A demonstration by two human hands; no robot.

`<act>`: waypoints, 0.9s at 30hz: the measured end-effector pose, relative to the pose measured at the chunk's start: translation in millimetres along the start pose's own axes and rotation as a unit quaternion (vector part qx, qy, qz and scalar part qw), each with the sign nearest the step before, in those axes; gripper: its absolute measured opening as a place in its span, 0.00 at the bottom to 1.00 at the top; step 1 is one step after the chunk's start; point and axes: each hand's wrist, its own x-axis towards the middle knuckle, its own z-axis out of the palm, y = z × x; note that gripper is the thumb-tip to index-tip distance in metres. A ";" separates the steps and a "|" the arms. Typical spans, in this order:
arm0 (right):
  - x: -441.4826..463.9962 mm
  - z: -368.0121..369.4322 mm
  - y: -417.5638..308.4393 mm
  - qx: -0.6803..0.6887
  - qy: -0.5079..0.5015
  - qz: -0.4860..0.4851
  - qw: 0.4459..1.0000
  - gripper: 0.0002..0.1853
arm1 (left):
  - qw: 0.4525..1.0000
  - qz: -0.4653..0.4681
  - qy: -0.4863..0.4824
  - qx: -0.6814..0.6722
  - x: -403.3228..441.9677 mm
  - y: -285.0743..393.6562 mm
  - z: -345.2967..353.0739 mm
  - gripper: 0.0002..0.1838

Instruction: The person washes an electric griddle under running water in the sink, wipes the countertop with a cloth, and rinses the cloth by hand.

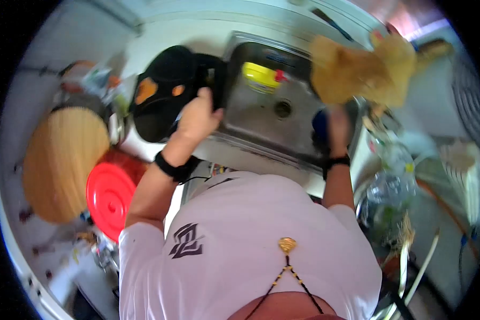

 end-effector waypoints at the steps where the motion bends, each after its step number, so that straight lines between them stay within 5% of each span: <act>1: 8.6 -7.6 -8.3 -0.024 0.047 0.039 0.998 0.18 | 1.000 0.008 -0.001 0.002 3.9 -4.1 8.5 0.25; 4: 25.3 -34.4 -49.2 -0.106 0.161 -0.037 0.981 0.22 | 1.000 0.011 -0.005 0.016 10.3 -8.8 23.2 0.23; 10: 66.3 -58.5 -49.9 -0.128 0.130 -0.060 0.981 0.18 | 0.997 -0.011 -0.026 0.072 30.1 -30.2 45.0 0.24; 12: 69.8 -64.2 -44.2 -0.363 0.076 -0.275 0.887 0.14 | 0.996 -0.026 -0.035 0.077 34.8 -35.0 47.4 0.24; 13: 70.3 -65.0 -42.2 -0.378 0.077 -0.292 0.875 0.14 | 0.996 -0.028 -0.034 0.082 38.4 -39.8 49.7 0.24; 17: 63.0 -63.0 -66.5 -0.345 0.075 -0.281 0.892 0.11 | 0.994 -0.035 -0.038 0.095 51.5 -56.0 58.2 0.24; 19: 52.3 -69.2 -86.0 -0.444 0.002 -0.258 0.858 0.07 | 0.994 -0.043 -0.040 0.095 58.0 -63.5 62.2 0.24; 20: 75.1 -54.9 -29.9 -0.450 0.071 -0.191 0.870 0.10 | 0.994 -0.045 -0.042 0.092 60.9 -67.1 64.2 0.24; 22: 78.4 -59.5 -17.2 -0.534 -0.053 -0.177 0.825 0.06 | 0.992 -0.069 -0.056 0.088 69.1 -71.4 66.8 0.24; 23: 65.5 -66.7 -84.0 -0.529 -0.111 -0.107 0.835 0.10 | 0.992 -0.078 -0.054 0.087 73.0 -73.3 67.3 0.24; 27: 69.5 -51.9 -21.3 -0.443 0.016 -0.230 0.866 0.19 | 0.994 -0.067 -0.052 0.074 87.2 -80.0 67.4 0.22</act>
